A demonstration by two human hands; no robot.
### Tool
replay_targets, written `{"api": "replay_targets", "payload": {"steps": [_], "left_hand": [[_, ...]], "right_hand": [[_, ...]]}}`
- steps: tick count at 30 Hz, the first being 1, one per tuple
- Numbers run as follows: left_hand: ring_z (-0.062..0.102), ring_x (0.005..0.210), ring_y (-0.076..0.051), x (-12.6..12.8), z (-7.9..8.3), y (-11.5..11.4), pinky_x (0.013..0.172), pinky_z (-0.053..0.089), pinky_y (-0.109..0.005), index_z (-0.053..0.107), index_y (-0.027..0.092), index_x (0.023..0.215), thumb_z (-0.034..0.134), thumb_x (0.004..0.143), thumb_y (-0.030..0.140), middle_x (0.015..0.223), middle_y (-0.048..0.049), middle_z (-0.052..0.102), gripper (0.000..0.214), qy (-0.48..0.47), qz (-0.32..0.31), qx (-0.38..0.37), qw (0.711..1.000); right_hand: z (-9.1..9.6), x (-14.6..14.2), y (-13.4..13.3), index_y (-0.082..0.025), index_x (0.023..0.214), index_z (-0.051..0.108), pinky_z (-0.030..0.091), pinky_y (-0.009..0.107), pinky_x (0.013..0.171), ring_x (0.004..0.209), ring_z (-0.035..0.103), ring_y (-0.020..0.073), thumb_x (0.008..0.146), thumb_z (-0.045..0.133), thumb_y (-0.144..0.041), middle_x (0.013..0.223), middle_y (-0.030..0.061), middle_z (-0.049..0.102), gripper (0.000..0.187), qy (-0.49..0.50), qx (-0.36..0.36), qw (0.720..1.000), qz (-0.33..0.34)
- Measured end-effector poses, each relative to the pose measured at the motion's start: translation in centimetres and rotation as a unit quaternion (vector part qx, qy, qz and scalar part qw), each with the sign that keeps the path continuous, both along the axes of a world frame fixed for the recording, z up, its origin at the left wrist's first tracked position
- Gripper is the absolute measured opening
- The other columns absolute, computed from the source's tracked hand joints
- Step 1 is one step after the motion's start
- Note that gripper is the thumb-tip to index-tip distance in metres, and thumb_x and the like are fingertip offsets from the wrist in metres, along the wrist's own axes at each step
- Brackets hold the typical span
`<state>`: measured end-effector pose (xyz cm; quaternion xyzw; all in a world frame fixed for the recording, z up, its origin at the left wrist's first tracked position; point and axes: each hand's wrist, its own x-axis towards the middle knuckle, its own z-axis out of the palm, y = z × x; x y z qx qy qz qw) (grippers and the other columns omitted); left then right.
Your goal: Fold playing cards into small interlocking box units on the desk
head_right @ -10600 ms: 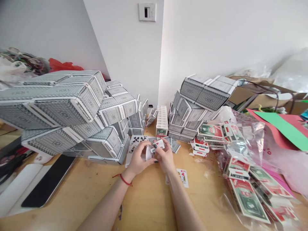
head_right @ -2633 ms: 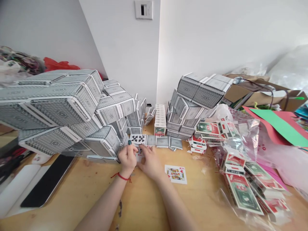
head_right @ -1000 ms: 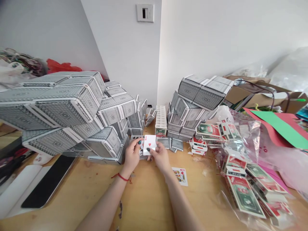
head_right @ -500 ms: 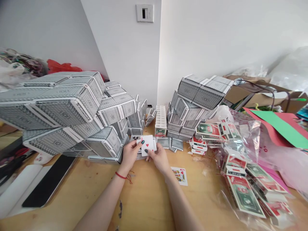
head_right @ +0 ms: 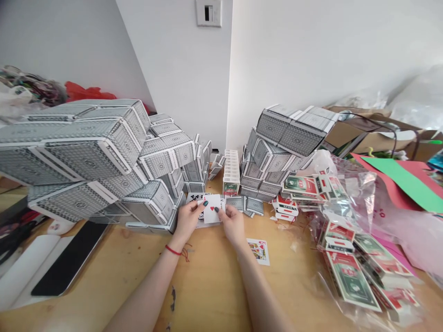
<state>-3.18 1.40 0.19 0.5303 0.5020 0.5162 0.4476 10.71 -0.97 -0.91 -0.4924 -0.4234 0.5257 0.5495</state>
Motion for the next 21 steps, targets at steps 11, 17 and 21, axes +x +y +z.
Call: {"api": "replay_targets", "payload": {"steps": [11,17,21], "left_hand": [[0.044,0.051,-0.009,0.01,0.21,-0.11,0.048,0.035,-0.02,0.06,0.013,0.063,0.058,0.068,0.036,0.054,0.0024,0.052,0.024,0.005,-0.009,-0.016,1.0],[0.039,0.049,-0.008,-0.1,-0.15,-0.07,0.046,0.03,-0.02,0.056,0.013,0.058,0.057,0.07,0.037,0.05,0.0033,0.045,0.027,0.041,-0.001,0.001,0.999],[0.037,0.05,-0.008,-0.03,0.25,-0.2,0.047,0.03,-0.019,0.054,0.013,0.058,0.055,0.071,0.038,0.052,0.0036,0.045,0.028,0.039,-0.006,-0.005,0.999]], "right_hand": [[-0.04,0.04,-0.01,-0.018,0.073,0.057,0.043,0.027,0.058,0.059,0.055,0.0155,0.066,0.064,-0.041,0.06,-0.0007,0.058,0.025,0.016,-0.01,1.0,0.006],[0.04,-0.01,0.0,-0.018,0.071,0.057,0.044,0.027,0.058,0.057,0.054,0.0158,0.063,0.065,-0.042,0.059,0.0001,0.059,0.027,0.017,-0.01,1.0,0.005],[0.23,0.01,-0.07,-0.016,0.073,0.058,0.043,0.025,0.055,0.057,0.054,0.0152,0.062,0.065,-0.044,0.06,0.0009,0.061,0.031,-0.002,-0.016,1.0,0.002]]}}
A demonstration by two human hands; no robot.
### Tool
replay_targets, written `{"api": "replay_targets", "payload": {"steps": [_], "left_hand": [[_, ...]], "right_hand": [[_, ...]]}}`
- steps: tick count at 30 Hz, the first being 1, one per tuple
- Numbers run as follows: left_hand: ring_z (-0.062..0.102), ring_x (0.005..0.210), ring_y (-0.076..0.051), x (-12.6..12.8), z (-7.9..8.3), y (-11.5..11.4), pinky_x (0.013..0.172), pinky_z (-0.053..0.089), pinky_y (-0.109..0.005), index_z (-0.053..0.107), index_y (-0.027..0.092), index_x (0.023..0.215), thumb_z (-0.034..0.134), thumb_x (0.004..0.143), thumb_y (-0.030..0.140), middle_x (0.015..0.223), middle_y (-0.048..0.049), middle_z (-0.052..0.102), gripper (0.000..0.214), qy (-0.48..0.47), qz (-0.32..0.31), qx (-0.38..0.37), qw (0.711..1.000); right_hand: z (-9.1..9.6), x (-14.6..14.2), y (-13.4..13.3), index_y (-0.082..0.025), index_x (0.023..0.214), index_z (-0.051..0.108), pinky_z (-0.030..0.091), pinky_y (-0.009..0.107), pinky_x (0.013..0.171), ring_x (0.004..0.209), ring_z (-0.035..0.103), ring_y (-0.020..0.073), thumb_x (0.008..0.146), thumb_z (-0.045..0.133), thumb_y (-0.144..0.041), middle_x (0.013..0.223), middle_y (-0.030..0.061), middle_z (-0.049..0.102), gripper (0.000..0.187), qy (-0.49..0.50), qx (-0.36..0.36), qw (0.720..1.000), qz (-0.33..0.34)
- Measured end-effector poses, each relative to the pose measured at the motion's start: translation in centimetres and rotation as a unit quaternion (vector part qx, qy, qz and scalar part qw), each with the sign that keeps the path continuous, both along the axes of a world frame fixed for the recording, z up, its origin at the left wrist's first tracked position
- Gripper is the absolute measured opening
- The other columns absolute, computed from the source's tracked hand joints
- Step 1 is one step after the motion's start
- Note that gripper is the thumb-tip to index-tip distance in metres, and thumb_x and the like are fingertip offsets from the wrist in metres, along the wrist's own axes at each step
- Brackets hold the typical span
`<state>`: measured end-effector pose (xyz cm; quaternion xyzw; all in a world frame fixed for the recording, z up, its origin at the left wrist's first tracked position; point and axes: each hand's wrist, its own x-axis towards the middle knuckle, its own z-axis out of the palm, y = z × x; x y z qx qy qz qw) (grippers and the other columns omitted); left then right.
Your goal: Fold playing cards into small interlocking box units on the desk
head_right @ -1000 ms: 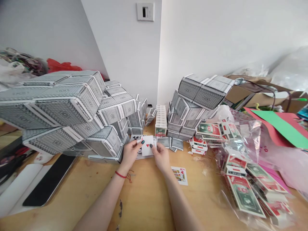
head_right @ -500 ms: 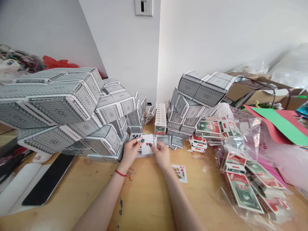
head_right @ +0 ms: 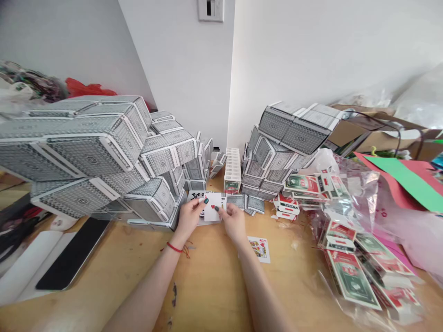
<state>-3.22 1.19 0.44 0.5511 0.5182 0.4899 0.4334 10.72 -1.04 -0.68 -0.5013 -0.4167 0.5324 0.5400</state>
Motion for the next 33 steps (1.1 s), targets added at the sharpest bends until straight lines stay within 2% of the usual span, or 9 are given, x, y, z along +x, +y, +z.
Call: {"api": "replay_targets", "payload": {"steps": [4,10,16,19,21,25,28,33], "left_hand": [[0.037,0.051,-0.008,0.0,0.3,-0.1,0.048,0.03,-0.019,0.054,0.013,0.058,0.055,0.07,0.039,0.052,0.0037,0.045,0.03,0.0,-0.004,-0.003,1.0],[0.037,0.05,-0.008,0.0,0.0,0.0,0.047,0.029,-0.019,0.055,0.013,0.059,0.054,0.072,0.039,0.052,0.0036,0.045,0.029,0.022,-0.002,0.005,1.0],[0.04,0.05,-0.008,0.0,-0.1,0.0,0.047,0.031,-0.019,0.058,0.012,0.061,0.055,0.07,0.038,0.052,0.003,0.048,0.028,0.016,-0.005,-0.003,1.0],[0.046,0.054,-0.01,0.1,0.0,-0.1,0.049,0.036,-0.02,0.061,0.012,0.066,0.057,0.069,0.039,0.058,0.0009,0.056,0.027,-0.023,-0.017,-0.019,0.999],[0.052,0.058,-0.012,0.0,0.1,-0.1,0.053,0.04,-0.022,0.063,0.012,0.072,0.057,0.069,0.041,0.063,-0.0013,0.06,0.029,-0.092,-0.032,-0.05,0.994],[0.06,0.068,-0.018,-0.2,0.5,-0.2,0.063,0.048,-0.03,0.065,0.011,0.085,0.061,0.067,0.039,0.075,-0.0068,0.065,0.034,-0.251,-0.101,-0.14,0.953],[0.062,0.077,-0.02,-0.4,0.7,-0.2,0.071,0.049,-0.034,0.066,0.012,0.091,0.066,0.064,0.034,0.083,-0.0081,0.067,0.035,-0.274,-0.143,-0.169,0.936],[0.061,0.085,-0.02,-0.3,0.7,-0.3,0.079,0.047,-0.035,0.065,0.014,0.098,0.066,0.065,0.032,0.093,-0.0075,0.067,0.037,-0.261,-0.167,-0.179,0.934]], "right_hand": [[0.0,0.0,0.0,-0.016,0.075,0.06,0.043,0.025,0.057,0.059,0.056,0.0153,0.062,0.066,-0.043,0.065,0.0018,0.064,0.031,0.01,-0.003,1.0,0.0],[-0.1,0.0,0.1,-0.016,0.083,0.063,0.047,0.03,0.065,0.065,0.06,0.0186,0.063,0.066,-0.041,0.075,0.0035,0.067,0.032,0.057,-0.01,0.998,0.015],[0.0,0.0,0.0,-0.016,0.08,0.065,0.047,0.03,0.063,0.063,0.061,0.0188,0.061,0.068,-0.041,0.071,0.0028,0.068,0.031,0.053,-0.013,0.998,0.01],[-0.1,0.2,0.1,-0.016,0.078,0.065,0.047,0.03,0.064,0.063,0.061,0.0186,0.06,0.069,-0.04,0.071,0.003,0.068,0.03,0.051,-0.013,0.999,-0.01],[-0.2,0.4,0.1,-0.016,0.078,0.065,0.047,0.031,0.065,0.065,0.061,0.0189,0.06,0.069,-0.04,0.072,0.0035,0.068,0.031,0.052,-0.013,0.998,-0.027],[-0.3,1.1,0.3,-0.015,0.076,0.065,0.046,0.028,0.061,0.061,0.059,0.017,0.059,0.07,-0.04,0.067,0.0031,0.067,0.03,0.05,-0.022,0.997,-0.048],[-0.3,1.4,0.3,-0.015,0.066,0.063,0.042,0.025,0.054,0.055,0.055,0.0137,0.059,0.07,-0.039,0.062,0.0022,0.065,0.027,0.049,-0.021,0.997,-0.054],[-0.6,1.3,0.2,-0.016,0.059,0.059,0.038,0.024,0.048,0.049,0.05,0.0123,0.058,0.071,-0.04,0.057,0.0013,0.062,0.027,0.036,-0.011,0.997,-0.072]]}}
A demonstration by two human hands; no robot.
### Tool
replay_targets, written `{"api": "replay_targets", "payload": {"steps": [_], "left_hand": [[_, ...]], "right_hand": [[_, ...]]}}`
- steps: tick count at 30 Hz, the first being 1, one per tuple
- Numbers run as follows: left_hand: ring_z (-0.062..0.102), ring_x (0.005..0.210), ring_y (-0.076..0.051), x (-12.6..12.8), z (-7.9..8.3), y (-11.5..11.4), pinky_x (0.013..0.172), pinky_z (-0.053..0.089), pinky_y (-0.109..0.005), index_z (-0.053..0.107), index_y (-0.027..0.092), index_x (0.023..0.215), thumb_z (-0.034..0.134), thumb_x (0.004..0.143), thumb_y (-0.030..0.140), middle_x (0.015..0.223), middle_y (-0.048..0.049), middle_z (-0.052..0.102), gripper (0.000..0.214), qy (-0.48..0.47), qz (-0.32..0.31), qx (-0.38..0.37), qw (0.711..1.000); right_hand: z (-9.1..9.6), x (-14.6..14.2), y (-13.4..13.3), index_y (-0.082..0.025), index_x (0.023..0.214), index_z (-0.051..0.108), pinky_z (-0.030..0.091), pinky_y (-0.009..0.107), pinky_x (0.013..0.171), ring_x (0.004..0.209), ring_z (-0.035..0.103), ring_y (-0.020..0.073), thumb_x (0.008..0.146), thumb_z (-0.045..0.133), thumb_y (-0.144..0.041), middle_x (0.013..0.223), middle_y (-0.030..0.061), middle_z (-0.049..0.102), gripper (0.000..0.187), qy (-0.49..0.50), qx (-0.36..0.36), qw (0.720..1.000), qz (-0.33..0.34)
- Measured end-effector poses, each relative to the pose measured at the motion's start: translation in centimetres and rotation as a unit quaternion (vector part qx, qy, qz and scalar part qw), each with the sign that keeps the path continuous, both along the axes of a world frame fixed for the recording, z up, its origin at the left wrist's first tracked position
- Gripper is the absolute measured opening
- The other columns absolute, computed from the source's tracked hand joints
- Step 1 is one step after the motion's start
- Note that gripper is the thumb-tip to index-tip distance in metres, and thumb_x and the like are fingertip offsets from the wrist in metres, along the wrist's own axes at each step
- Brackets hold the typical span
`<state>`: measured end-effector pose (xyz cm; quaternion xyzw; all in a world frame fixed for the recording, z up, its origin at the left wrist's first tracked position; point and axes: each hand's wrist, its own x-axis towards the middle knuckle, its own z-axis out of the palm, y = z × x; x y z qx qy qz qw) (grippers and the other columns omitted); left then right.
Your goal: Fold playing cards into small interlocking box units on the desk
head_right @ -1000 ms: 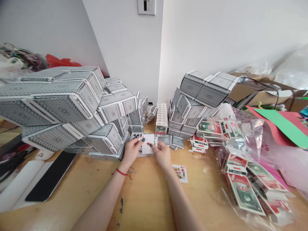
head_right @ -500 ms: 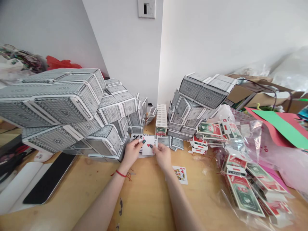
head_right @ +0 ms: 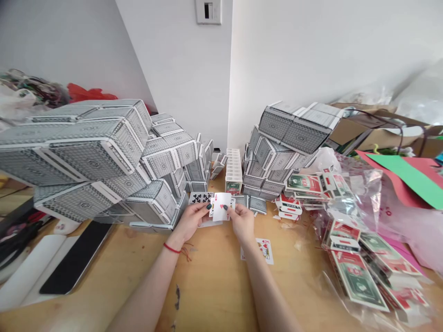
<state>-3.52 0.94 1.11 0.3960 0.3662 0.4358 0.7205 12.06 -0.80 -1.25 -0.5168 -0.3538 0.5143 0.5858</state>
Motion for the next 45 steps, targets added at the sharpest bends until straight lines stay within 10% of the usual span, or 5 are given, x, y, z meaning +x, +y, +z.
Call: {"api": "replay_targets", "payload": {"steps": [31,45], "left_hand": [[0.051,0.056,-0.011,0.9,-1.2,0.0,0.052,0.039,-0.022,0.061,0.013,0.067,0.066,0.06,0.032,0.06,0.0008,0.058,0.021,0.173,0.126,0.077,0.974],[0.039,0.048,-0.012,2.2,-0.6,-1.3,0.05,0.024,-0.025,0.049,0.018,0.06,0.036,0.084,0.037,0.051,-0.0008,0.048,0.033,0.397,0.213,0.23,0.863]], "right_hand": [[0.7,-1.0,-0.4,-0.016,0.057,0.058,0.039,0.024,0.049,0.047,0.048,0.0112,0.052,0.073,-0.04,0.053,0.0001,0.06,0.029,0.037,-0.009,0.999,-0.002],[1.4,-2.1,-0.8,-0.017,0.055,0.053,0.036,0.023,0.044,0.043,0.045,0.0102,0.05,0.074,-0.042,0.047,-0.0021,0.055,0.033,0.027,-0.004,0.999,0.035]]}}
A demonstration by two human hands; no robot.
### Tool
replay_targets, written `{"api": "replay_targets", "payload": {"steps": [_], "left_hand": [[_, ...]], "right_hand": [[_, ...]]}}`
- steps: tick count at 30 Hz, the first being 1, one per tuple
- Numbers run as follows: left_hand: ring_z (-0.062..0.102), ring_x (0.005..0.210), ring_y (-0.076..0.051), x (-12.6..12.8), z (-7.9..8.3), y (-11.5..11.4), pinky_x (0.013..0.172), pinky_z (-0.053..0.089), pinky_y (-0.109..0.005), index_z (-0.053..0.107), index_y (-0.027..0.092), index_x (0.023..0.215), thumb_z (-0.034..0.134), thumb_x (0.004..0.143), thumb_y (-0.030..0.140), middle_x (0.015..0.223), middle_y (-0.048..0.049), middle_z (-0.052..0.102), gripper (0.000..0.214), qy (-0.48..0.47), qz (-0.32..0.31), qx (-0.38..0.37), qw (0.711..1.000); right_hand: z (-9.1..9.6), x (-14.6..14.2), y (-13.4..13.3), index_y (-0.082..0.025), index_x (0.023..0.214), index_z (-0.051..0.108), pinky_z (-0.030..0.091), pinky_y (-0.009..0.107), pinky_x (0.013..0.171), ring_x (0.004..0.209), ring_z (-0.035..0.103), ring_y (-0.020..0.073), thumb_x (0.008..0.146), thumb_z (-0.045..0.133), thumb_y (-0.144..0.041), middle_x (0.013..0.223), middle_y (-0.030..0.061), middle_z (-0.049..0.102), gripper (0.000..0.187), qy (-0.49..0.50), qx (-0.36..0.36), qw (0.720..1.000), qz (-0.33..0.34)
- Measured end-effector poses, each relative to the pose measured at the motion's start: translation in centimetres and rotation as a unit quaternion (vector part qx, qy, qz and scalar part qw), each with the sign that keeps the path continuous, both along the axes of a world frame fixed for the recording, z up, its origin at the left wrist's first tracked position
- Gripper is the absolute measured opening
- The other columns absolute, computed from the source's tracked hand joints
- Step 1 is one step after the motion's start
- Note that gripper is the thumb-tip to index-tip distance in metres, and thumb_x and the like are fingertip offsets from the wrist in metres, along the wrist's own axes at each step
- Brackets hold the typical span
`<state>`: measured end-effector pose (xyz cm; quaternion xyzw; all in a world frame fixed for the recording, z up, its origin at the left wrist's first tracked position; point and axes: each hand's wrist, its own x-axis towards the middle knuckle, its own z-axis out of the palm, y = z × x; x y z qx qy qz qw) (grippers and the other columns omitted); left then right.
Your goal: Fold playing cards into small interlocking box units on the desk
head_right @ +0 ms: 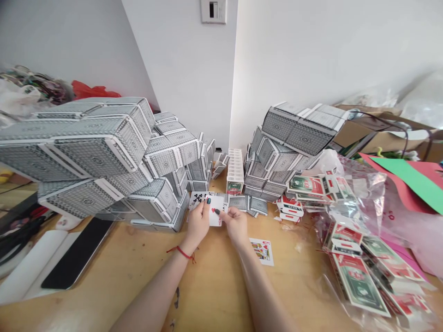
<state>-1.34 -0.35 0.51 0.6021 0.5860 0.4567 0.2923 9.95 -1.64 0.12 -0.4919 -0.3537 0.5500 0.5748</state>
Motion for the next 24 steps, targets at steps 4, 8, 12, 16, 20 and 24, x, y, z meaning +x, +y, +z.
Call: {"api": "replay_targets", "payload": {"steps": [4,8,12,16,20,24], "left_hand": [[0.035,0.042,-0.011,-0.3,0.1,0.0,0.049,0.02,-0.026,0.046,0.019,0.049,0.038,0.083,0.039,0.043,-0.0007,0.044,0.041,0.007,0.003,0.02,1.0],[0.036,0.042,-0.011,-0.3,0.1,0.1,0.049,0.02,-0.026,0.047,0.018,0.051,0.036,0.084,0.035,0.045,-0.0016,0.046,0.038,0.042,0.014,0.031,0.999],[0.04,0.044,-0.013,-0.1,-0.1,0.1,0.049,0.021,-0.026,0.05,0.018,0.058,0.035,0.085,0.03,0.049,-0.0029,0.05,0.033,0.096,0.019,0.037,0.994],[0.044,0.046,-0.014,-0.1,-0.4,0.1,0.05,0.021,-0.026,0.053,0.018,0.063,0.036,0.085,0.028,0.052,-0.0042,0.053,0.029,0.126,0.039,0.043,0.99],[0.046,0.047,-0.015,-0.2,-0.5,0.1,0.05,0.022,-0.026,0.055,0.017,0.067,0.036,0.085,0.027,0.053,-0.0053,0.054,0.028,0.143,0.047,0.054,0.987],[0.048,0.048,-0.016,0.1,-0.5,-0.2,0.051,0.022,-0.026,0.056,0.017,0.068,0.037,0.085,0.027,0.054,-0.0062,0.055,0.027,0.156,0.05,0.06,0.985]], "right_hand": [[-0.1,-0.1,0.0,-0.017,0.055,0.055,0.034,0.023,0.042,0.041,0.044,0.0099,0.051,0.073,-0.043,0.047,-0.0014,0.056,0.032,0.0,-0.005,1.0,0.008],[-0.4,-0.2,0.1,-0.016,0.071,0.062,0.036,0.024,0.044,0.046,0.049,0.0124,0.058,0.067,-0.046,0.057,0.0014,0.062,0.034,0.019,0.0,1.0,0.022],[-0.1,-0.2,0.0,-0.016,0.088,0.064,0.039,0.024,0.049,0.054,0.054,0.0146,0.066,0.061,-0.043,0.065,0.0021,0.064,0.034,0.015,0.031,0.999,0.038],[0.5,-0.4,-0.2,-0.018,0.1,0.061,0.042,0.025,0.054,0.061,0.056,0.0159,0.071,0.055,-0.041,0.076,0.0033,0.066,0.037,-0.025,0.066,0.997,0.045],[0.4,-0.7,-0.3,-0.017,0.102,0.059,0.041,0.024,0.054,0.057,0.052,0.0144,0.075,0.049,-0.041,0.076,0.0032,0.065,0.037,-0.103,0.087,0.99,0.033],[-0.6,-0.7,-0.6,-0.018,0.095,0.061,0.036,0.024,0.051,0.052,0.048,0.0142,0.077,0.045,-0.039,0.063,0.002,0.06,0.032,-0.245,0.09,0.965,-0.02]]}}
